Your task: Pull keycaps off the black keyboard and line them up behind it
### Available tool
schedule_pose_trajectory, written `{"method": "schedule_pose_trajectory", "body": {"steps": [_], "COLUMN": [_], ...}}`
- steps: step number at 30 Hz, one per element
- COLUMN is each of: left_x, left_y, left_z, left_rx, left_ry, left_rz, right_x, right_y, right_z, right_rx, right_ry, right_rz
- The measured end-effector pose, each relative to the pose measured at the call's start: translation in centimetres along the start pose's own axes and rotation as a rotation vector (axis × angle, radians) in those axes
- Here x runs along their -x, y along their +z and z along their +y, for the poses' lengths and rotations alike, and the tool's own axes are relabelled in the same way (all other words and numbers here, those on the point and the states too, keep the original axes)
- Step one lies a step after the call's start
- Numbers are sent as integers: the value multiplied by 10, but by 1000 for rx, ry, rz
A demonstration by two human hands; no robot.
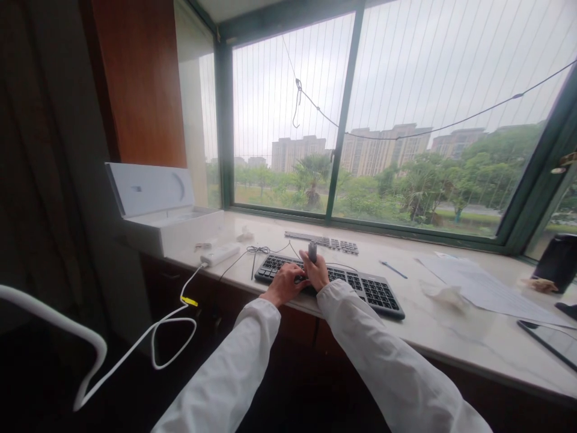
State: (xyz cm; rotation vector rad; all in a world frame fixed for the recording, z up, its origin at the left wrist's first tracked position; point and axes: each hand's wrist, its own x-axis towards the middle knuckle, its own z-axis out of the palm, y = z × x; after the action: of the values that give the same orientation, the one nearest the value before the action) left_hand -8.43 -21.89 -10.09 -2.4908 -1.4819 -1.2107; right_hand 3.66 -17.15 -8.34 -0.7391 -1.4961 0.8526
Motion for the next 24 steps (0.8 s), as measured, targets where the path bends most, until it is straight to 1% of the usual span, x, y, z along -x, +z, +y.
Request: {"method": "schedule_pose_trajectory", "body": {"steps": [3, 6, 10, 14, 16, 18, 20, 22, 24], "left_x": [-1, -1, -1, 1, 2, 2, 3, 4, 5], "left_y": [2, 5, 5, 5, 5, 5, 5, 4, 3], "left_z": [-2, -3, -1, 4, 6, 8, 9, 10, 11], "left_rx": [7, 15, 53, 48, 35, 29, 37, 51, 65], "left_ry": [17, 21, -29, -99, -105, -94, -86, -95, -111], "left_rz": [-5, 13, 87, 193, 236, 266, 285, 286, 276], "right_x": [3, 3, 2, 2, 1, 0, -4, -8, -11], "right_y": [0, 1, 0, -4, -10, -21, -41, -71, -108], "right_z": [-1, -3, -4, -9, -12, -15, -17, -17, -14], "right_rx": [5, 14, 16, 172, 269, 359, 463, 601, 810], "right_ry": [-65, -78, -82, -230, -313, -374, -413, -429, -463], "right_rz": [2, 24, 135, 252, 254, 194, 104, 0, -95]}}
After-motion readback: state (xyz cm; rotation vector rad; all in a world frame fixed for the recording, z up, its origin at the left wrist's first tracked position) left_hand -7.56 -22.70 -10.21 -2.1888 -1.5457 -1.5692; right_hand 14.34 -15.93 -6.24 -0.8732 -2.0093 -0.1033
